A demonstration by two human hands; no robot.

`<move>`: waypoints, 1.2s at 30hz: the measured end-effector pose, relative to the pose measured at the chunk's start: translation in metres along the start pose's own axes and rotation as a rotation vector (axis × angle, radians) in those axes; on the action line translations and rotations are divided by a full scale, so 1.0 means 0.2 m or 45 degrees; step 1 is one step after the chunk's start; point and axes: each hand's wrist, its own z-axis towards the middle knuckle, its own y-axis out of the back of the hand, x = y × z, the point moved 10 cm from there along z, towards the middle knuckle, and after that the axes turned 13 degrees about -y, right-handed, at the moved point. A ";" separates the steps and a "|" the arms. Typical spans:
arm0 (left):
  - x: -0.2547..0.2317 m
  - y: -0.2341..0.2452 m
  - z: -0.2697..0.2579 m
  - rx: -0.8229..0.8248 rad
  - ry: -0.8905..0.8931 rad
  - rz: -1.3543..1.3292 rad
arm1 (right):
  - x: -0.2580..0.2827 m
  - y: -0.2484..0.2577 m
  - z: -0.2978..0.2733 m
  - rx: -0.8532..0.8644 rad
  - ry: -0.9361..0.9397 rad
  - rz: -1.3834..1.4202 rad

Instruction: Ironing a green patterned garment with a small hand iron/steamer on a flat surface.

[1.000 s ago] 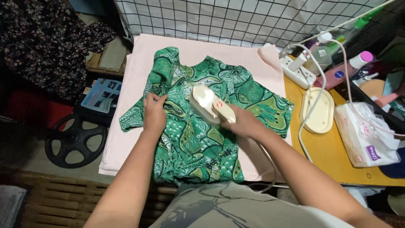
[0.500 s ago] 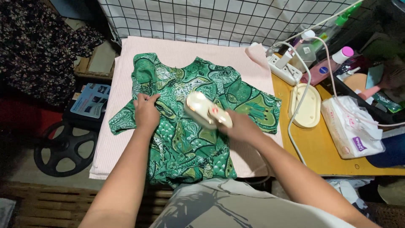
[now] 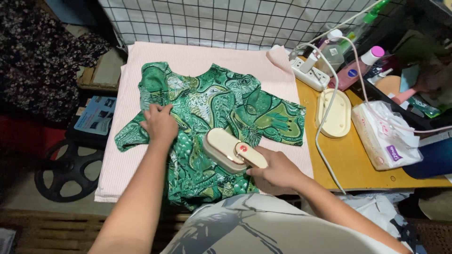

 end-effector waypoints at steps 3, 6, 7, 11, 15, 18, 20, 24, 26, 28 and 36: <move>-0.31 0.15 -0.04 -0.407 -0.224 0.221 | -0.10 0.07 -0.06 -0.027 -0.387 0.292; -0.69 0.07 -0.11 -0.373 -0.617 0.111 | -0.20 0.20 -0.09 -0.130 -0.443 0.710; -0.73 -0.02 -0.12 -0.370 -0.633 0.101 | -0.26 0.23 -0.11 -0.145 -0.452 0.717; -0.92 -0.37 -0.22 -0.096 -0.762 -0.098 | -0.48 0.44 -0.21 -0.412 -0.442 1.116; -0.98 -0.49 -0.29 0.116 -0.800 0.082 | -0.75 0.61 -0.32 -0.724 -0.499 1.390; -0.97 -0.51 -0.28 0.127 -0.789 0.127 | -0.96 0.74 -0.34 -0.894 -0.569 1.365; -0.96 -0.53 -0.27 0.139 -0.782 0.143 | -1.02 0.81 -0.32 -0.912 -0.611 1.316; -0.95 -0.58 -0.26 0.178 -0.764 0.182 | -1.15 0.91 -0.24 -0.887 -0.709 1.164; -0.95 -0.57 -0.26 0.187 -0.751 0.175 | -1.23 0.92 -0.13 -0.839 -0.668 1.159; -0.95 -0.56 -0.26 0.197 -0.739 0.170 | -1.27 0.92 -0.05 -0.792 -0.628 1.155; -0.94 -0.55 -0.26 0.213 -0.754 0.118 | -1.40 0.90 0.07 -0.736 -0.719 1.053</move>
